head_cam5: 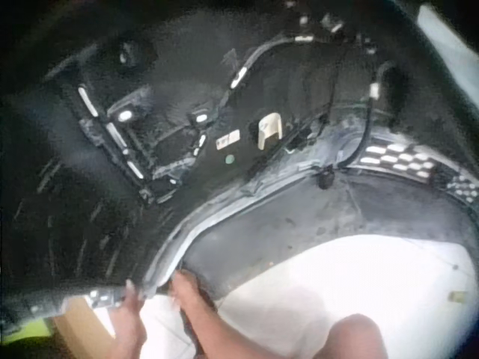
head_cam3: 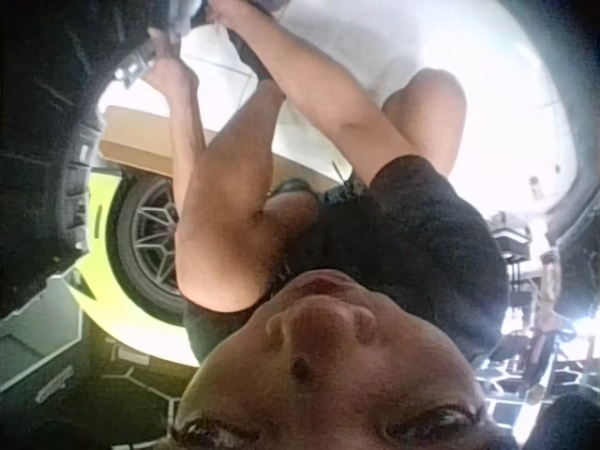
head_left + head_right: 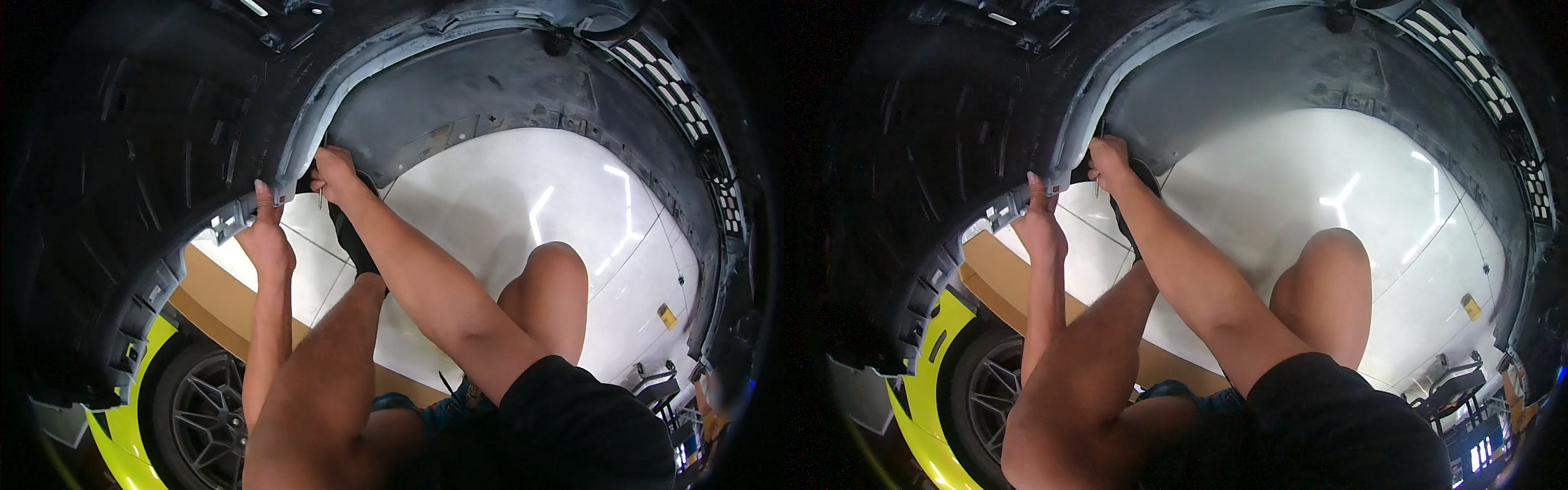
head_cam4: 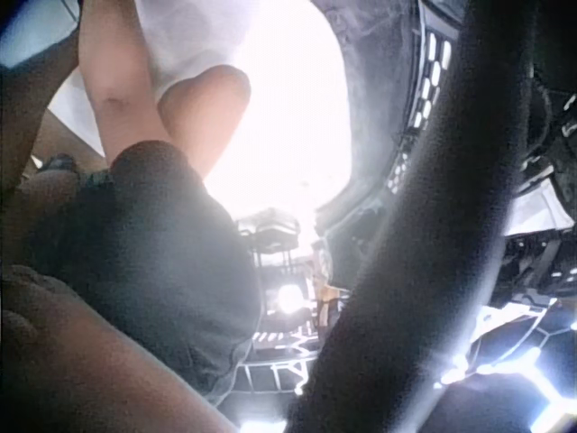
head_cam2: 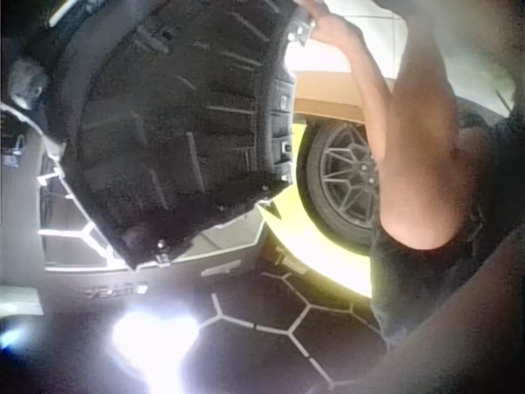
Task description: The person positions a black car bumper against the front of a lime-green car and uses a screwdriver to fasten it in place. The person works along the bumper's edge, securing multiple fasteners while seated on the floor.
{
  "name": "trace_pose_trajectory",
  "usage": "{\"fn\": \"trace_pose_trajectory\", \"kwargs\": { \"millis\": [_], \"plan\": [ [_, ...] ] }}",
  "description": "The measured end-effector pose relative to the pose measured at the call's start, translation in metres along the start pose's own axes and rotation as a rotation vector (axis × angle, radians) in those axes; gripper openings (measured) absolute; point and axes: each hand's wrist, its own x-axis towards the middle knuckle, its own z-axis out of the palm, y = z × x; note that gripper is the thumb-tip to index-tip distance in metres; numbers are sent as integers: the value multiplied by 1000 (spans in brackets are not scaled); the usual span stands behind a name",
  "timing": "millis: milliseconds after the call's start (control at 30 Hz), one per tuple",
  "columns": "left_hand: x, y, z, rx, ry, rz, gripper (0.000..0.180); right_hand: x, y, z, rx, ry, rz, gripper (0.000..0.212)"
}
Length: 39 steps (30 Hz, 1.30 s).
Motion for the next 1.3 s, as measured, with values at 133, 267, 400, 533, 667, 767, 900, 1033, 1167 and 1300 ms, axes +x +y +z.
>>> {"fn": "trace_pose_trajectory", "kwargs": {
  "millis": [133,267,400,533,667,767,900,1033,1167,1300],
  "plan": [
    [-14,-2,4,27,30,-3,45,14,7,8,115,15,-26,11],
    [-13,6,4,12,36,-42,44,25,5,0,128,-51,10,12],
    [-19,12,11,-23,20,-8,50,28,-1,-6,67,-88,41,8],
    [5,-7,-12,-38,-45,6,50,3,-25,-18,88,20,109,10],
    [5,-19,-19,-169,-125,18,49,-48,-87,-50,-615,191,-140,32],
    [6,-27,-10,-177,-218,94,45,-32,-135,-89,-876,332,-531,39],
    [8,-29,-12,-119,-151,97,40,-50,-178,-63,-1042,372,-807,37],
    [17,-43,-25,-64,-118,56,37,-40,-190,-61,-972,281,-930,34],
    [19,-43,-23,-24,-86,77,37,-26,-190,-57,-918,226,-939,32],
    [18,-40,-23,-48,-109,59,37,-30,-188,-48,-935,253,-871,32]
  ]
}}
